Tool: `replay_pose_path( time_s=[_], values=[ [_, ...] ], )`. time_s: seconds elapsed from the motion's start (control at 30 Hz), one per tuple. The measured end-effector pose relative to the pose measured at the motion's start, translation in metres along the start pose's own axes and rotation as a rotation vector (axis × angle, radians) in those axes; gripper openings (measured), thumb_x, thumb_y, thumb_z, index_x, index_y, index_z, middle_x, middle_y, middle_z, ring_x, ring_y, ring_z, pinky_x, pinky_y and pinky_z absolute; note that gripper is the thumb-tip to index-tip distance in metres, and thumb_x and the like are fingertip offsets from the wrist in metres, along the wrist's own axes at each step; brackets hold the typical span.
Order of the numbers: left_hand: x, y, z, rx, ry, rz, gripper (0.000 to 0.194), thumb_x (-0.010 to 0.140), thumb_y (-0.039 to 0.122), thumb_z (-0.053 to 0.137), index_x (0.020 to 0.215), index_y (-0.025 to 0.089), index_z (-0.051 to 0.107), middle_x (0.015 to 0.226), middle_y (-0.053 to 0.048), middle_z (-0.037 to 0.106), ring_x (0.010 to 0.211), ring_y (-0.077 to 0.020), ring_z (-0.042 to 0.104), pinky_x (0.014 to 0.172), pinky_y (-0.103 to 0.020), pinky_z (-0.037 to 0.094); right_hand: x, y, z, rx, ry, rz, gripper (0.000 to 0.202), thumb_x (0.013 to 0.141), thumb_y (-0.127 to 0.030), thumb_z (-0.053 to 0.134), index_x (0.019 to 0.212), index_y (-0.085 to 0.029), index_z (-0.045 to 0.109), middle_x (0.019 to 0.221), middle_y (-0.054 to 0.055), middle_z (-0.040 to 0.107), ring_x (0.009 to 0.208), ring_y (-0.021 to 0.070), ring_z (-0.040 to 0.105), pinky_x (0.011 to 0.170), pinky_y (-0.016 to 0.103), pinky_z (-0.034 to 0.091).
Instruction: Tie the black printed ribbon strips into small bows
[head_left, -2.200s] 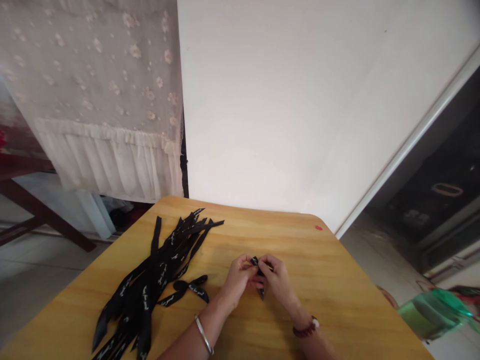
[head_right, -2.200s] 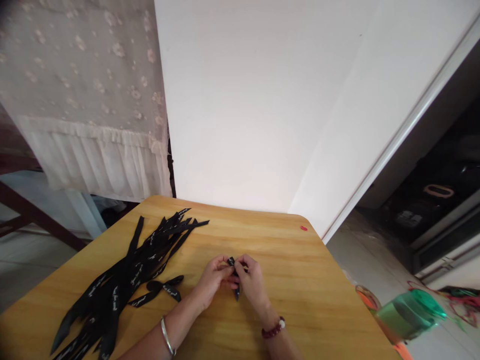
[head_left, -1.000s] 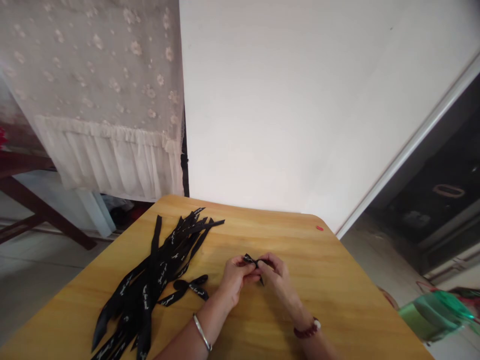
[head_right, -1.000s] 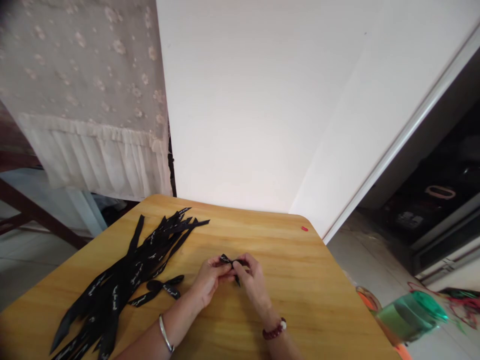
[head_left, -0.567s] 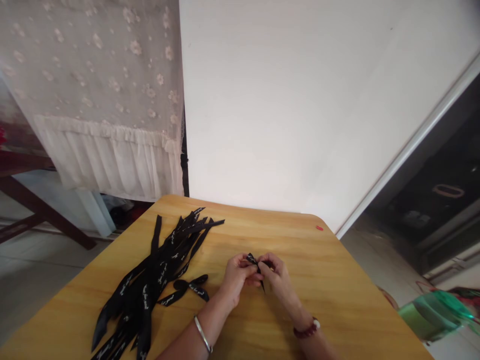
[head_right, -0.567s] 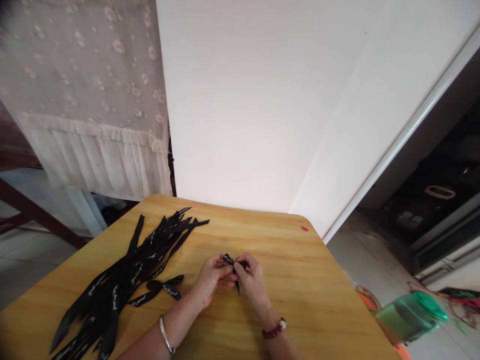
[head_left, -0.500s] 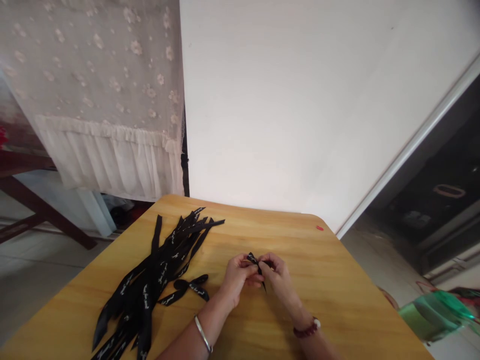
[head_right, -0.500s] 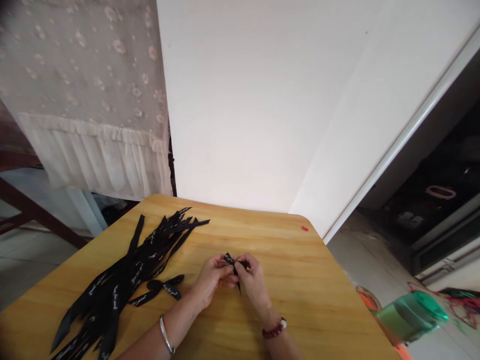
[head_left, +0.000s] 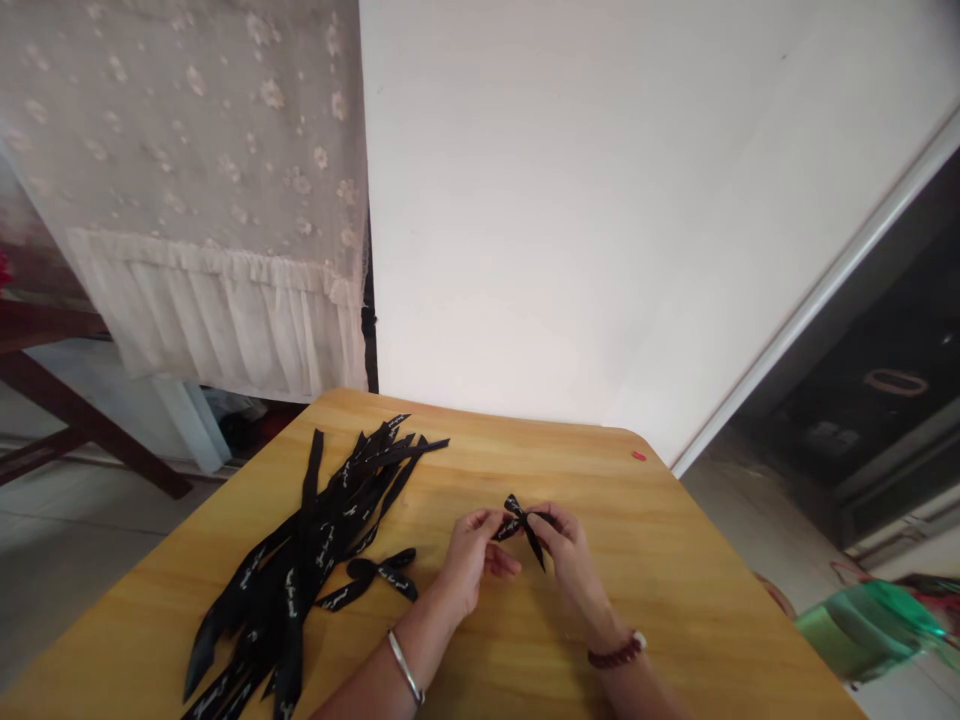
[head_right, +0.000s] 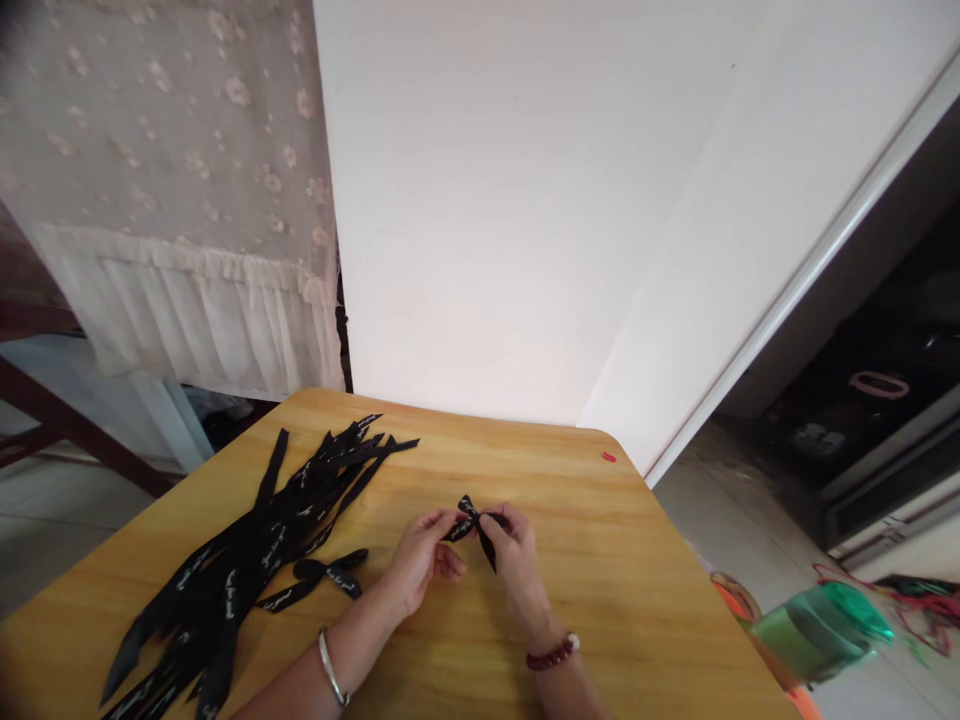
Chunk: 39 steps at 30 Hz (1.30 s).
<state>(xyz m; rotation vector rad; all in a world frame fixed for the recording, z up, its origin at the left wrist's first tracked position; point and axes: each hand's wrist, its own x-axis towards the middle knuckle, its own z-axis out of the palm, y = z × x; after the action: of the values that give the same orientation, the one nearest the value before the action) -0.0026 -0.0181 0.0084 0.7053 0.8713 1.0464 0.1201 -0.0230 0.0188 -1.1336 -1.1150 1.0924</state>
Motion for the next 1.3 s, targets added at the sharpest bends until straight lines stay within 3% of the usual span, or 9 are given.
replay_pose_path(
  time_s=[0.13,0.3,0.57,0.97,1.13,1.3],
  values=[
    [0.0,0.001,-0.001,-0.004,0.012,0.008,0.037,0.067,0.045,0.053,0.085,0.012,0.056,0.083,-0.009,0.066,0.032,-0.0091,0.053,0.031,-0.02,0.037,0.001,0.001,-0.003,0.057,0.064,0.062,0.016,0.062,-0.033,0.062,0.062,-0.018,0.057,0.059,0.0,0.06,0.059,0.0167,0.056,0.056,0.025,0.04],
    [0.001,0.001,-0.001,0.037,0.014,0.014,0.029,0.06,0.036,0.061,0.077,0.013,0.054,0.077,-0.006,0.067,0.03,-0.0078,0.051,0.031,-0.019,0.035,0.003,0.005,-0.005,0.117,0.146,0.129,0.016,0.057,-0.029,0.066,0.063,-0.018,0.055,0.061,-0.001,0.06,0.058,0.0146,0.054,0.051,0.022,0.037],
    [0.003,-0.002,-0.003,0.021,0.027,0.046,0.024,0.061,0.034,0.06,0.066,0.016,0.046,0.056,0.0,0.062,0.028,-0.0068,0.046,0.029,-0.017,0.032,0.004,0.006,-0.006,0.172,0.131,0.168,0.016,0.056,-0.027,0.067,0.062,-0.018,0.056,0.059,-0.002,0.059,0.058,0.0135,0.053,0.051,0.021,0.037],
    [0.006,-0.002,-0.003,0.075,0.092,0.09,0.02,0.062,0.032,0.057,0.062,0.015,0.047,0.049,0.004,0.054,0.024,-0.0059,0.041,0.023,-0.017,0.027,0.006,0.009,-0.006,0.168,0.132,0.143,0.018,0.056,-0.03,0.068,0.063,-0.018,0.055,0.059,-0.002,0.057,0.058,0.0129,0.051,0.052,0.021,0.036],
    [0.006,0.008,-0.004,0.075,0.268,0.201,0.022,0.06,0.026,0.059,0.077,0.013,0.053,0.067,0.0,0.06,0.028,-0.0048,0.044,0.027,-0.017,0.031,0.005,0.005,-0.005,-0.014,0.091,0.016,0.02,0.061,-0.035,0.063,0.06,-0.017,0.054,0.053,-0.002,0.052,0.052,0.0121,0.046,0.049,0.022,0.034],
    [0.003,0.01,-0.002,0.023,0.169,0.184,0.026,0.058,0.022,0.061,0.081,0.013,0.054,0.09,-0.007,0.06,0.034,-0.0061,0.051,0.033,-0.021,0.04,0.005,0.007,-0.002,-0.141,0.067,-0.066,0.023,0.063,-0.037,0.06,0.059,-0.016,0.053,0.05,-0.003,0.047,0.05,0.0112,0.041,0.047,0.022,0.033]
  ],
)
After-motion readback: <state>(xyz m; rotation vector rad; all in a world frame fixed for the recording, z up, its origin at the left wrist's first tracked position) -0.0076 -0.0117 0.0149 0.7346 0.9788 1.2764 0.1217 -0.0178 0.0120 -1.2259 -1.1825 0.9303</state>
